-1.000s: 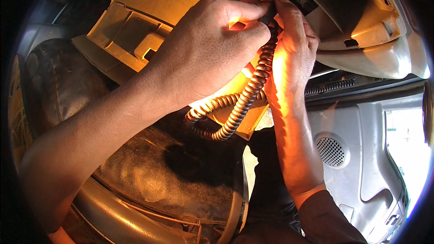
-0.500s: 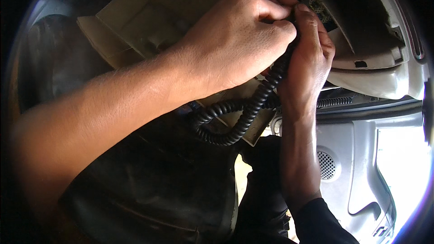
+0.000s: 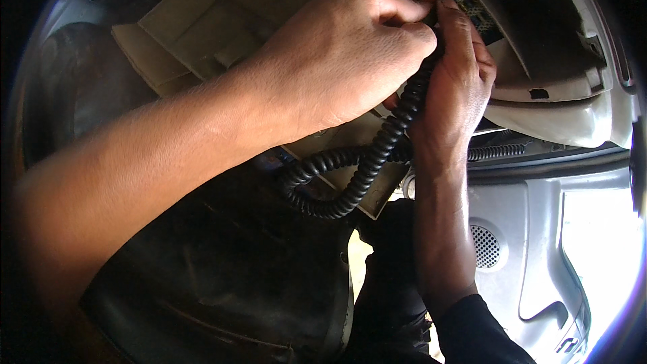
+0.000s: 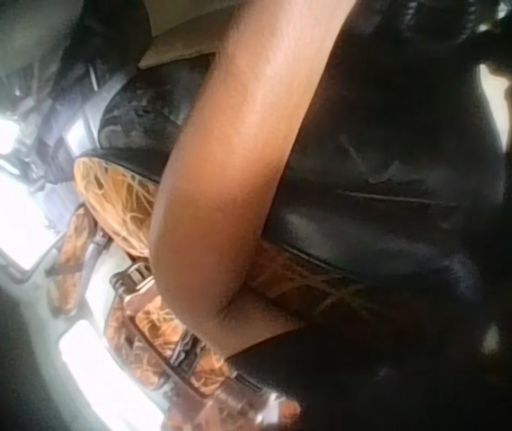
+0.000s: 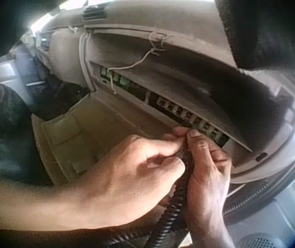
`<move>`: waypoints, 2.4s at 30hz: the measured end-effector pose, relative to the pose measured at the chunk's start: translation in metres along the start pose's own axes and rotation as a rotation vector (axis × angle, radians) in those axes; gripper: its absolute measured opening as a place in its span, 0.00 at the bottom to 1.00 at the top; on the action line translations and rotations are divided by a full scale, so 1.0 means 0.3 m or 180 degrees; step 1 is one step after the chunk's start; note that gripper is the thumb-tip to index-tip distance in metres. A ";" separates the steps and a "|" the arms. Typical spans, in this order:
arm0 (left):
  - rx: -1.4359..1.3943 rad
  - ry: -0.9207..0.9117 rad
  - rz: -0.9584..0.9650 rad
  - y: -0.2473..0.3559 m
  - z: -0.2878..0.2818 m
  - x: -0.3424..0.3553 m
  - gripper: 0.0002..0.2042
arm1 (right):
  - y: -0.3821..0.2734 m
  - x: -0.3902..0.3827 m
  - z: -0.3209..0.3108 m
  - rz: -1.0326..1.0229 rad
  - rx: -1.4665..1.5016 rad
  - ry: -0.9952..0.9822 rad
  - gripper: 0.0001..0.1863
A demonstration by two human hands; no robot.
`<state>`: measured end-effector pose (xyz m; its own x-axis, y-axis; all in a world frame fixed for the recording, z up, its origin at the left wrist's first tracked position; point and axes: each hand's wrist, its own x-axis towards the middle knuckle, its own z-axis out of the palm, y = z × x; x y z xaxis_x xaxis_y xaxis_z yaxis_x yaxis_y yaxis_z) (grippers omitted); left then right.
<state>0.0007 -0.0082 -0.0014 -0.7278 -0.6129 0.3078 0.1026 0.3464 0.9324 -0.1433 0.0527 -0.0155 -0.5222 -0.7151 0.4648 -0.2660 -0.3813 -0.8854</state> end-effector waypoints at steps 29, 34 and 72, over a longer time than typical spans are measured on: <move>0.0070 0.0035 -0.0319 0.130 0.003 -0.026 0.18 | -0.083 -0.012 0.030 0.0693 0.0644 0.0031 0.19; -0.0081 0.0159 -0.0400 0.107 0.017 -0.013 0.19 | -0.066 0.006 -0.003 0.0864 0.0979 -0.0199 0.19; 0.0348 -0.0097 0.0173 0.124 -0.036 -0.020 0.15 | -0.059 -0.003 0.032 0.0519 0.0513 0.0140 0.19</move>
<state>0.0163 0.0006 0.0336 -0.7437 -0.5696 0.3499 0.0693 0.4549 0.8878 -0.1304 0.0544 0.0000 -0.5834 -0.7500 0.3117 -0.0441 -0.3539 -0.9342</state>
